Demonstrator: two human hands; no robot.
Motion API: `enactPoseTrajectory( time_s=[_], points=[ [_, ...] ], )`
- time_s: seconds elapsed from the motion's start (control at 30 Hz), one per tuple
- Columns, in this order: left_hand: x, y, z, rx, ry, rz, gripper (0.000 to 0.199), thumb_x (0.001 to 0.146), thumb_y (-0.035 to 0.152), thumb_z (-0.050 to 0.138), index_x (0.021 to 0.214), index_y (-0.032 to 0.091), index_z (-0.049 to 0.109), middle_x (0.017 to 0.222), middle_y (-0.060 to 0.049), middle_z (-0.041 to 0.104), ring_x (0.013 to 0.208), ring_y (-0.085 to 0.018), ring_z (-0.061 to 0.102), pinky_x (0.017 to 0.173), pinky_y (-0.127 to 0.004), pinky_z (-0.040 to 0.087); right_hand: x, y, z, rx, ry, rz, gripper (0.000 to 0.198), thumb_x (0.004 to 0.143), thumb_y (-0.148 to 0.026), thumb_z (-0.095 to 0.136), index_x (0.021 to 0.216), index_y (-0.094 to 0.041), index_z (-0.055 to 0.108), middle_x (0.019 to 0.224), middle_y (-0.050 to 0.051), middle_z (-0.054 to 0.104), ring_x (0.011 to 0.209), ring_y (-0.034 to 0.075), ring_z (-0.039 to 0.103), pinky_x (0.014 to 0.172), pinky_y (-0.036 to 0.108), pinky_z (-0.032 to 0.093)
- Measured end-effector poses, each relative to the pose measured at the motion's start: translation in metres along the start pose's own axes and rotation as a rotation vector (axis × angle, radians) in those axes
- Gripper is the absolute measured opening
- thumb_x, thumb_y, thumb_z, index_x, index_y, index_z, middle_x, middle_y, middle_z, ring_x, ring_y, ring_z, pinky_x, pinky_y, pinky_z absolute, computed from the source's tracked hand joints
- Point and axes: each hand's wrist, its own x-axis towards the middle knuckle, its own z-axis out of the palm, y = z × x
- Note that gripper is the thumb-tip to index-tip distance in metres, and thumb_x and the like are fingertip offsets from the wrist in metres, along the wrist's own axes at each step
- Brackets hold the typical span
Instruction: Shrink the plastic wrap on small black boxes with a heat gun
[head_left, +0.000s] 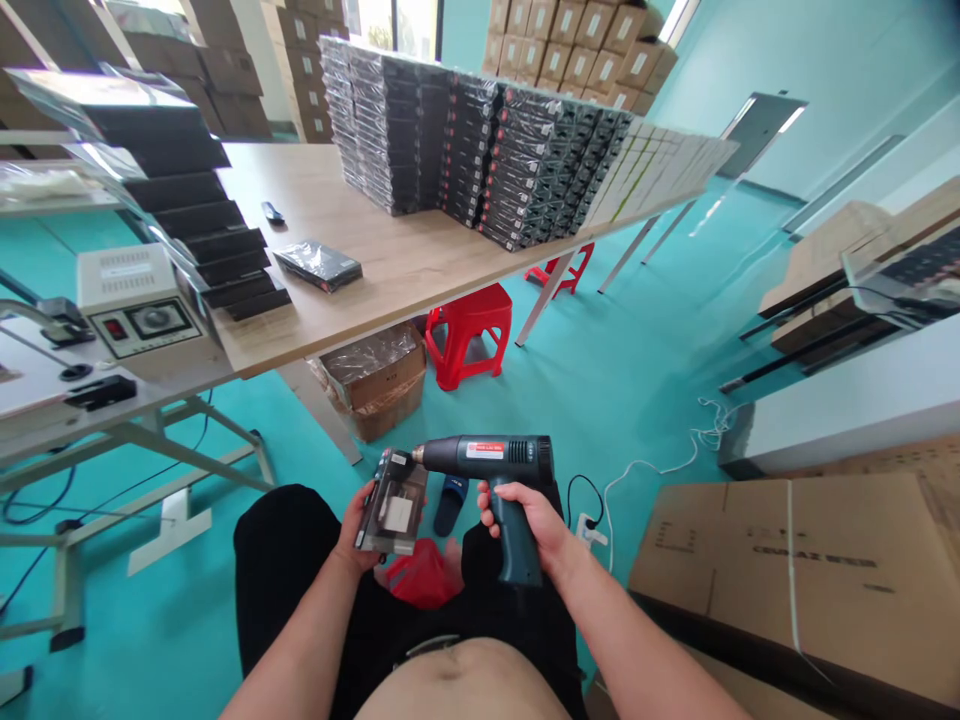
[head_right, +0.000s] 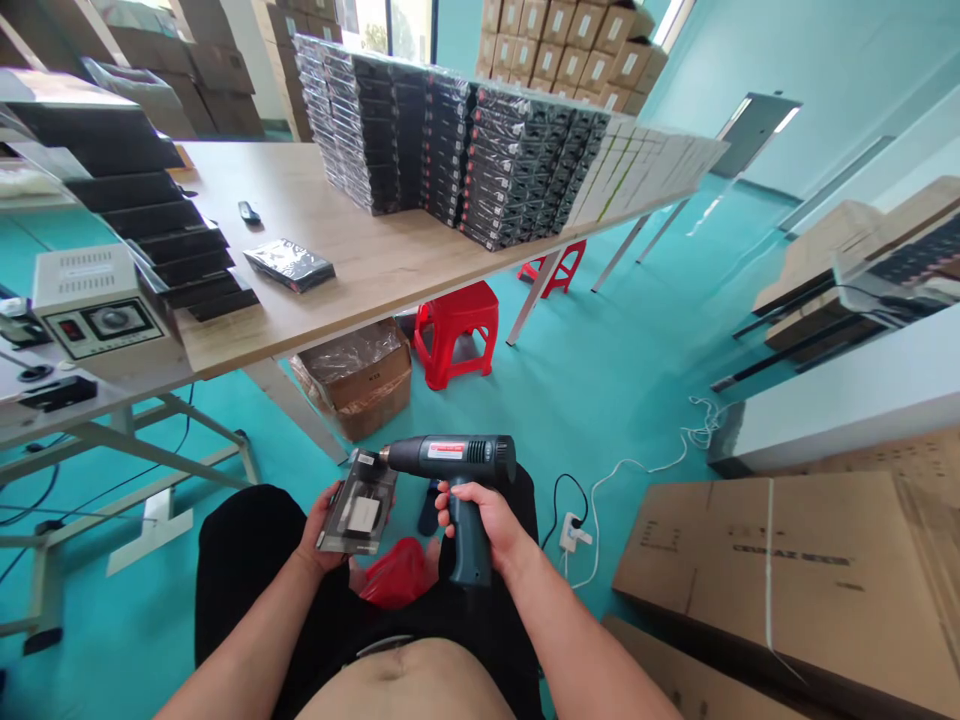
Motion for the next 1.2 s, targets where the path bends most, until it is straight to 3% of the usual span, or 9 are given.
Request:
enactPoseTrajectory(
  time_s=[0.13,0.23,0.3,0.37,0.57,0.8,1.0,1.2],
  points=[
    [0.001,0.002,-0.003,-0.009,0.100,0.008,0.046,0.087,0.042,0.049,0.116,0.009,0.062,0.097,-0.016,0.073,0.095,-0.032,0.068,0.087,-0.049,0.051,-0.012,-0.001,0.018,-0.235,-0.084,-0.023,0.027,0.076,-0.023,0.058,0.098,-0.010,0.066,0.079,0.006,0.068,0.062,0.013,0.063,0.051,0.021,0.050],
    [0.002,0.003,-0.004,-0.020,0.165,0.018,0.040,0.086,0.037,0.049,0.110,0.009,0.065,0.083,-0.012,0.075,0.083,-0.030,0.071,0.081,-0.044,0.054,-0.030,-0.005,0.024,-0.562,-0.251,0.069,0.023,0.071,-0.021,0.064,0.091,-0.011,0.069,0.074,0.005,0.069,0.057,0.014,0.063,0.050,0.022,0.049],
    [0.003,0.002,-0.004,-0.028,0.144,0.001,0.042,0.085,0.038,0.050,0.112,0.009,0.065,0.086,-0.013,0.075,0.086,-0.030,0.071,0.081,-0.044,0.054,-0.041,-0.007,0.026,-0.750,-0.361,0.180,0.017,0.066,-0.019,0.068,0.080,-0.010,0.070,0.066,0.004,0.067,0.053,0.013,0.061,0.049,0.023,0.048],
    [0.004,0.002,-0.005,-0.026,0.139,-0.013,0.044,0.083,0.040,0.052,0.111,0.009,0.065,0.088,-0.014,0.074,0.092,-0.032,0.069,0.083,-0.045,0.054,-0.045,-0.008,0.028,-0.831,-0.379,0.211,0.013,0.063,-0.019,0.070,0.073,-0.011,0.069,0.062,0.002,0.065,0.051,0.013,0.059,0.049,0.023,0.048],
    [0.006,0.003,-0.011,0.050,0.231,0.008,0.030,0.082,0.036,0.055,0.094,0.012,0.068,0.081,-0.012,0.074,0.089,-0.033,0.070,0.084,-0.047,0.052,-0.023,-0.002,0.045,-0.500,-0.094,-0.045,0.027,0.070,-0.025,0.065,0.093,-0.012,0.067,0.074,0.005,0.069,0.058,0.015,0.064,0.050,0.024,0.050],
    [0.002,0.003,-0.008,0.027,0.204,0.032,0.035,0.082,0.037,0.055,0.099,0.008,0.067,0.088,-0.016,0.074,0.086,-0.033,0.070,0.082,-0.050,0.053,-0.001,-0.013,0.036,-0.245,0.187,-0.132,0.021,0.071,-0.023,0.063,0.087,-0.010,0.066,0.072,0.006,0.067,0.056,0.013,0.062,0.047,0.022,0.050],
    [0.004,0.004,-0.006,0.027,0.235,0.025,0.032,0.082,0.034,0.054,0.095,0.008,0.068,0.083,-0.015,0.074,0.086,-0.033,0.070,0.080,-0.047,0.054,-0.008,-0.001,0.047,-0.291,0.021,-0.101,0.025,0.071,-0.024,0.065,0.091,-0.010,0.067,0.077,0.008,0.069,0.058,0.014,0.063,0.048,0.023,0.050],
    [0.002,0.003,-0.006,0.042,0.259,0.022,0.034,0.082,0.036,0.054,0.097,0.009,0.067,0.082,-0.014,0.074,0.088,-0.033,0.070,0.080,-0.049,0.054,-0.005,0.001,0.052,-0.287,0.151,-0.143,0.025,0.068,-0.024,0.066,0.088,-0.010,0.066,0.071,0.006,0.068,0.054,0.013,0.061,0.046,0.023,0.049]
  ],
)
